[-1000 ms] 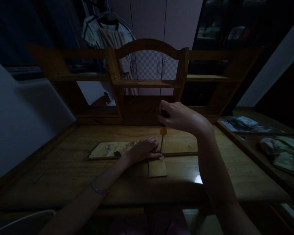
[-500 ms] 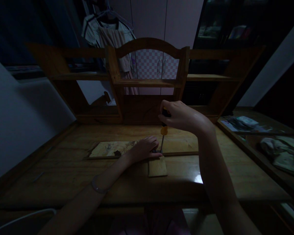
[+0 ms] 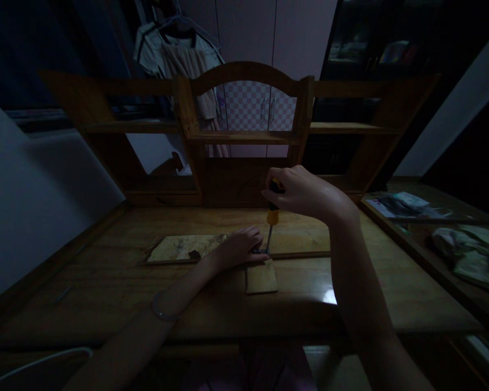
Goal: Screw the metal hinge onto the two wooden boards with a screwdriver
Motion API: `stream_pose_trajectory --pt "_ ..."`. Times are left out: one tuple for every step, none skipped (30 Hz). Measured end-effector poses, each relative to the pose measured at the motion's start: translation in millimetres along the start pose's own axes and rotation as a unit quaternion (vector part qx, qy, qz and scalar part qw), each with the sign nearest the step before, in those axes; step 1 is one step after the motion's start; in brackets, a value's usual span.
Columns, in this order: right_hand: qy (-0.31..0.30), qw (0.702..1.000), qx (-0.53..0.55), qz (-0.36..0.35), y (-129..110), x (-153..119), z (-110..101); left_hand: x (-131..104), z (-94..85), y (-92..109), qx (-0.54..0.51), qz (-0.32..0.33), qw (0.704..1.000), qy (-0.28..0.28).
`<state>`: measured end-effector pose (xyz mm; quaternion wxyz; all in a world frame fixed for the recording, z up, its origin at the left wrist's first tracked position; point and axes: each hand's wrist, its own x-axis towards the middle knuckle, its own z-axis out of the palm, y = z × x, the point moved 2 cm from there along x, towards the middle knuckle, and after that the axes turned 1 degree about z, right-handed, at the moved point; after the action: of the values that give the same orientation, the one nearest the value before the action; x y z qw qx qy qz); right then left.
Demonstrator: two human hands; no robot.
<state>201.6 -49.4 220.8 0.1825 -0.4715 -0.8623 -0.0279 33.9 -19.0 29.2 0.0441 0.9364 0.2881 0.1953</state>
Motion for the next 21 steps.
stream_pose_trajectory --pt "-0.001 1.0 -0.007 0.003 0.5 0.1 0.1 0.1 -0.1 0.0 0.001 0.0 1.0 -0.001" --pt "-0.001 1.0 -0.013 0.006 1.0 0.2 0.2 0.2 -0.2 -0.1 0.001 0.001 1.0 -0.002" --pt "0.0 1.0 -0.018 0.009 1.4 0.2 0.3 0.3 -0.3 -0.2 0.001 0.0 1.0 -0.002" --pt "0.001 1.0 -0.02 0.011 1.7 0.1 0.4 0.4 -0.3 -0.4 0.001 0.0 1.0 -0.002" --pt "0.002 1.0 -0.02 0.012 1.8 0.0 0.6 0.5 -0.2 -0.5 0.002 0.0 1.0 -0.001" --pt "0.002 1.0 -0.021 0.014 1.8 -0.1 0.8 0.6 0.0 -0.6 0.003 0.001 1.0 0.0" --pt "0.002 1.0 -0.021 0.015 1.7 -0.3 1.0 0.7 0.2 -0.7 0.003 0.002 1.0 0.001" --pt "0.001 1.0 -0.023 0.017 1.7 -0.5 1.3 0.7 0.5 -0.8 0.004 0.003 1.0 0.002" --pt "0.002 0.999 -0.027 0.021 1.7 -0.7 1.5 0.8 0.9 -1.0 0.003 0.003 1.0 0.001" --pt "0.003 0.999 -0.03 0.023 1.6 -0.8 1.6 0.8 1.2 -1.3 0.003 0.003 1.0 0.001" --pt "0.005 0.999 -0.032 0.024 1.5 -0.9 1.6 0.7 1.4 -1.5 0.003 0.002 1.0 0.001" --pt "0.005 0.999 -0.03 0.023 1.2 -0.9 1.5 0.7 1.5 -1.6 0.003 0.002 1.0 0.001" --pt "0.006 0.999 -0.027 0.019 0.8 -1.0 1.4 0.6 1.4 -1.6 0.004 0.004 1.0 0.001" --pt "0.005 1.0 -0.023 0.015 0.1 -1.0 1.2 0.5 1.0 -1.3 0.005 0.006 1.0 0.0" --pt "0.003 1.0 -0.018 0.011 -0.6 -1.1 0.9 0.5 0.5 -0.9 0.005 0.009 1.0 0.0" --pt "0.001 1.0 -0.013 0.008 -1.5 -1.2 0.7 0.5 0.0 -0.4 0.005 0.01 1.0 0.0" --pt "0.0 1.0 -0.011 0.006 -2.3 -1.4 0.4 0.6 -0.6 0.1 0.005 0.011 1.0 -0.001" --pt "0.0 1.0 -0.01 0.006 -3.1 -1.7 0.2 0.7 -1.1 0.7 0.005 0.011 1.0 -0.001" --pt "0.0 1.0 -0.01 0.006 -3.7 -1.9 0.1 0.8 -1.5 1.2 0.005 0.01 1.0 0.0" --pt "0.0 1.0 -0.01 0.005 -4.2 -2.2 0.1 0.9 -1.7 1.6 0.006 0.01 1.0 0.001" --pt "0.0 1.0 -0.01 0.005 -4.4 -2.3 0.3 1.0 -1.7 1.9 0.008 0.009 1.0 0.002"
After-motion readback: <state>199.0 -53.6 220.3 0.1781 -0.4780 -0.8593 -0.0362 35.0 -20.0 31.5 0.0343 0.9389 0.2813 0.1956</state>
